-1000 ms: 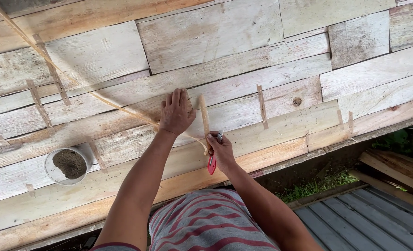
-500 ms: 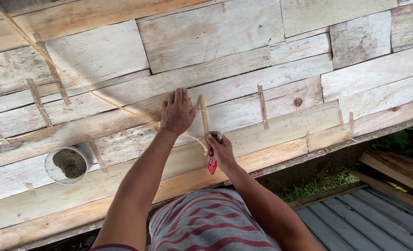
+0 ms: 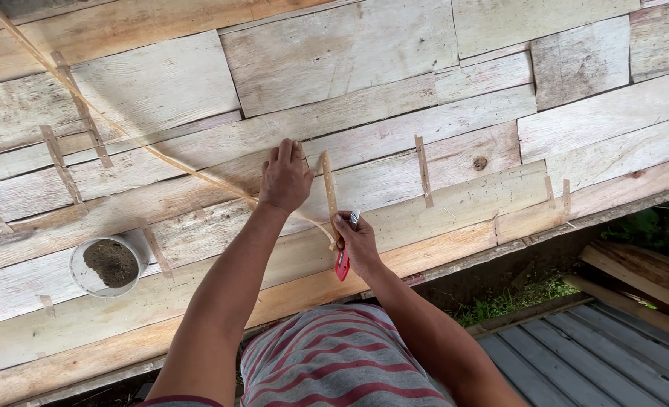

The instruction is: The person is cutting thin strips of wood veneer using a utility knife and applying them to a larger wooden panel.

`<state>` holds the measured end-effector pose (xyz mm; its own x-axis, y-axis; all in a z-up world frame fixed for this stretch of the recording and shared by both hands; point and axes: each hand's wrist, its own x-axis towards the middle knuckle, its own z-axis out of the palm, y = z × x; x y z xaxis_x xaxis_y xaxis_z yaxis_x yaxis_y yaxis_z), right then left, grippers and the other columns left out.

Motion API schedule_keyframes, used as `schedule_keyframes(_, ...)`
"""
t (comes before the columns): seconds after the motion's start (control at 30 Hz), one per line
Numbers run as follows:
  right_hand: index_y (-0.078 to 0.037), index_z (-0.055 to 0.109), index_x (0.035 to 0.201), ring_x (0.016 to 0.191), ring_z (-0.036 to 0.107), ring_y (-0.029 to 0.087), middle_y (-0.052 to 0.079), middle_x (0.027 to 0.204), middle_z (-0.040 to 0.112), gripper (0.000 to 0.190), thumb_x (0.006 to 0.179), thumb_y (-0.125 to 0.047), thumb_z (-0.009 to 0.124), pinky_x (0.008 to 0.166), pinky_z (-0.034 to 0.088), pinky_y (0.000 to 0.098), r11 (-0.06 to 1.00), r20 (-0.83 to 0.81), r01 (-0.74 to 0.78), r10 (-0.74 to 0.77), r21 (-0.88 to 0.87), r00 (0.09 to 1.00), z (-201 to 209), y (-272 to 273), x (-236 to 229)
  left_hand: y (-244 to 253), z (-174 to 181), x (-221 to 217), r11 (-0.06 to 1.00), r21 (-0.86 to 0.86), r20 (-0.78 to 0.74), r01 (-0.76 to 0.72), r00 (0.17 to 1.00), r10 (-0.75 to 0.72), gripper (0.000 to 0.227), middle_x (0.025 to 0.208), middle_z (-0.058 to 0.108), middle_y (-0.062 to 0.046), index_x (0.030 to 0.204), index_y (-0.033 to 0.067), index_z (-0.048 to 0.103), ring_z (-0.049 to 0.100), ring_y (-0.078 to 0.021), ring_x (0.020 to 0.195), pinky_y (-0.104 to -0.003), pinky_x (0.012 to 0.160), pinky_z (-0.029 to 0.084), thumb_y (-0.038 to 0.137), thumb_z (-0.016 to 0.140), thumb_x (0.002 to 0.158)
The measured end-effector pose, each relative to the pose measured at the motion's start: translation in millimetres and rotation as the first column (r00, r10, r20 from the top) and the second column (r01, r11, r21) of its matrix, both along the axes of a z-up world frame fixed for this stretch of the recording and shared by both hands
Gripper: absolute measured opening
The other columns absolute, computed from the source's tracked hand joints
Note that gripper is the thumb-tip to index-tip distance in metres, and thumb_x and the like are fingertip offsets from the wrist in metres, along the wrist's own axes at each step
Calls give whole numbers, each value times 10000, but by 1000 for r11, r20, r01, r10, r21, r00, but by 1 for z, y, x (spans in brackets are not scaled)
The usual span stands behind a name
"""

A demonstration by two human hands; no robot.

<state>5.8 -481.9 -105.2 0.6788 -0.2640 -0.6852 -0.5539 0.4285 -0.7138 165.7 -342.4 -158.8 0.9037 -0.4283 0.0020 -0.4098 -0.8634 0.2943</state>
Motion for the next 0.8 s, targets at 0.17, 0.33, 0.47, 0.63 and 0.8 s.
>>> schedule_keyframes(0.17, -96, 715, 1065, 482, 542, 108, 48, 606, 542, 154, 982, -223, 742, 482, 517, 246, 1000, 32, 8, -9, 13, 999, 15, 7, 8, 27, -33, 13, 962, -267, -26, 51, 998, -60, 495, 1248, 481, -102, 1387, 2, 612, 609, -358, 1069, -436, 835, 594, 162, 675, 923)
schedule_keyframes(0.33, -102, 715, 1106, 519, 540, 103, 50, 627, 556, 159, 1004, -224, 720, 522, 541, 263, 999, 108, 2, -6, 36, 994, 35, 13, 34, 33, -6, 16, 899, -429, -191, -82, 982, -1, 467, 1182, 501, -27, 1368, 144, 665, 672, -294, 1043, -374, 909, 593, 67, 708, 909)
schedule_keyframes(0.47, -66, 719, 1111, 545, 563, 119, 68, 642, 556, 155, 1014, -187, 709, 554, 570, 297, 999, 229, -41, 35, 20, 973, 53, 23, 64, 32, 7, 15, 861, -475, -266, -183, 962, 58, 708, 1220, 538, -55, 1542, 189, 472, 706, -255, 882, -372, 814, 625, 9, 701, 897)
schedule_keyframes(0.63, -62, 721, 1103, 548, 558, 127, 80, 647, 545, 159, 998, -181, 731, 541, 558, 288, 998, 214, -41, 31, 44, 976, 49, 32, 80, 34, 13, 17, 852, -480, -306, -208, 950, 59, 797, 1215, 545, -106, 1598, 162, 374, 699, -256, 856, -376, 795, 619, -11, 700, 892)
schedule_keyframes(0.8, -70, 713, 1072, 499, 500, 100, 36, 613, 521, 171, 987, -218, 722, 481, 477, 250, 999, -34, -46, 46, 2, 998, 23, 27, 68, 32, 20, 17, 852, -488, -298, -192, 954, 44, 774, 1360, 447, -89, 1586, 194, 369, 706, -273, 884, -392, 832, 626, 5, 689, 907)
